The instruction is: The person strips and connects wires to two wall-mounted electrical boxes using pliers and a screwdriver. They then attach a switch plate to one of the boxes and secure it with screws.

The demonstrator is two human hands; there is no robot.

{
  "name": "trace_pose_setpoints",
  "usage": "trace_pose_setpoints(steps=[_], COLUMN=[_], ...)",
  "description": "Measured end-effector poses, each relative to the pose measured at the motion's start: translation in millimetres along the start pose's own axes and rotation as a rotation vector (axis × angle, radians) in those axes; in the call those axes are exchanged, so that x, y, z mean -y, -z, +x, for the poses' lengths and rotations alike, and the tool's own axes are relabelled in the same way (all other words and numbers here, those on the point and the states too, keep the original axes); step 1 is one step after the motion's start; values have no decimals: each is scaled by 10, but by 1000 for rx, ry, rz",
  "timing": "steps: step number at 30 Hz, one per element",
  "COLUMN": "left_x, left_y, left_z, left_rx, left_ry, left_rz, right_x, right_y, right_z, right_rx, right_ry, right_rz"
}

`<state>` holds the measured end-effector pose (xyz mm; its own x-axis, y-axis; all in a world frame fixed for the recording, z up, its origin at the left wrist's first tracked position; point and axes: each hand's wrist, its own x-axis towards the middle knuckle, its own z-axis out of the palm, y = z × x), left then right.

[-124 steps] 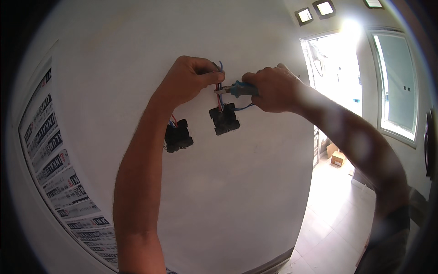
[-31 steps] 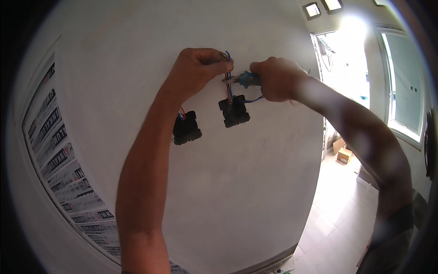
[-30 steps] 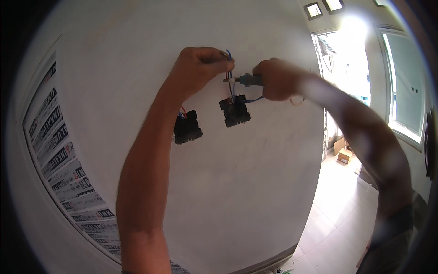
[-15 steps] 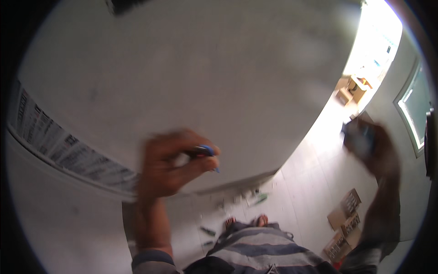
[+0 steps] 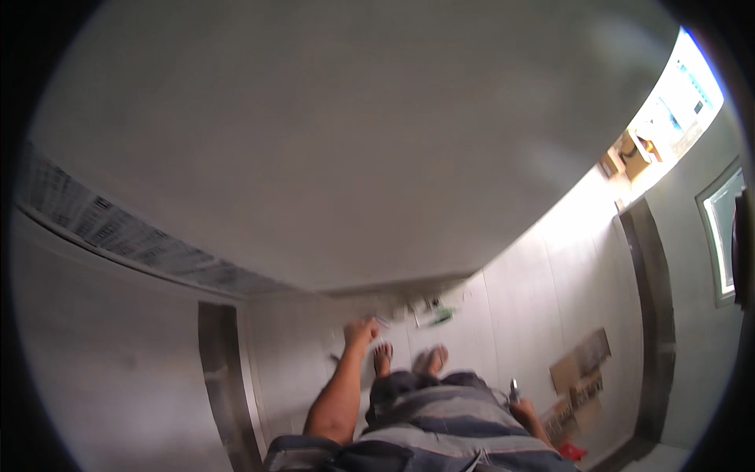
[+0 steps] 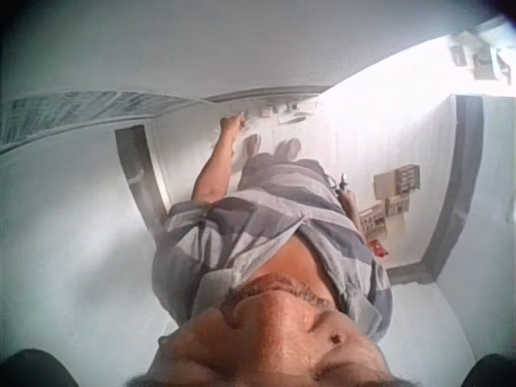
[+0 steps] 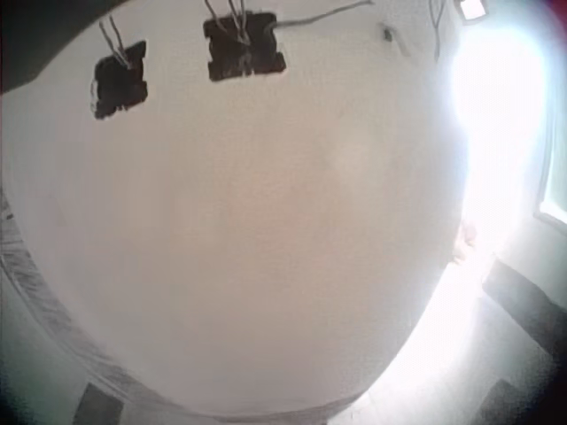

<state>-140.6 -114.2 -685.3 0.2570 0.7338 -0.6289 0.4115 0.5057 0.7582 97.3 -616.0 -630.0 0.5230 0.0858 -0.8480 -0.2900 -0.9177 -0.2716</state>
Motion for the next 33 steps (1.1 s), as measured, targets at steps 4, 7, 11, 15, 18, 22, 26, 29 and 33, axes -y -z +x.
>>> trace_pose_setpoints(steps=[4, 7, 11, 15, 18, 22, 26, 29, 33], left_x=[-311, -1489, -3408, -5066, -5977, -6525, -6613, -6657, -6616], left_y=[3, -153, -57, 103, -66, -108, -298, -399, -451], left_z=[98, -485, -1539, -2580, -3025, -3359, -3561, -3467, -3182], left_rx=[-20, 9, -108, -425, -394, -546, -705, -770, -819], left_ry=[-409, -421, -1118, -1673, -1796, -1855, -1810, -1999, -2329], left_rz=[381, -24, 80, -15, -195, -126, 11, 52, 180], right_x=[150, 442, 895, 1181, 1155, 1211, 1204, 1151, 1142], right_y=[139, 153, 299, 404, 407, 463, 468, 473, 462], right_z=[70, 170, 319, 427, 438, 469, 481, 476, 493], right_rx=[-44, -47, -25, -13, -13, 9, 23, 22, 26], right_ry=[4, 26, 86, 137, 139, 170, 188, 187, 192], right_rz=[-41, 53, 95, 92, 134, 123, 136, 144, 154])
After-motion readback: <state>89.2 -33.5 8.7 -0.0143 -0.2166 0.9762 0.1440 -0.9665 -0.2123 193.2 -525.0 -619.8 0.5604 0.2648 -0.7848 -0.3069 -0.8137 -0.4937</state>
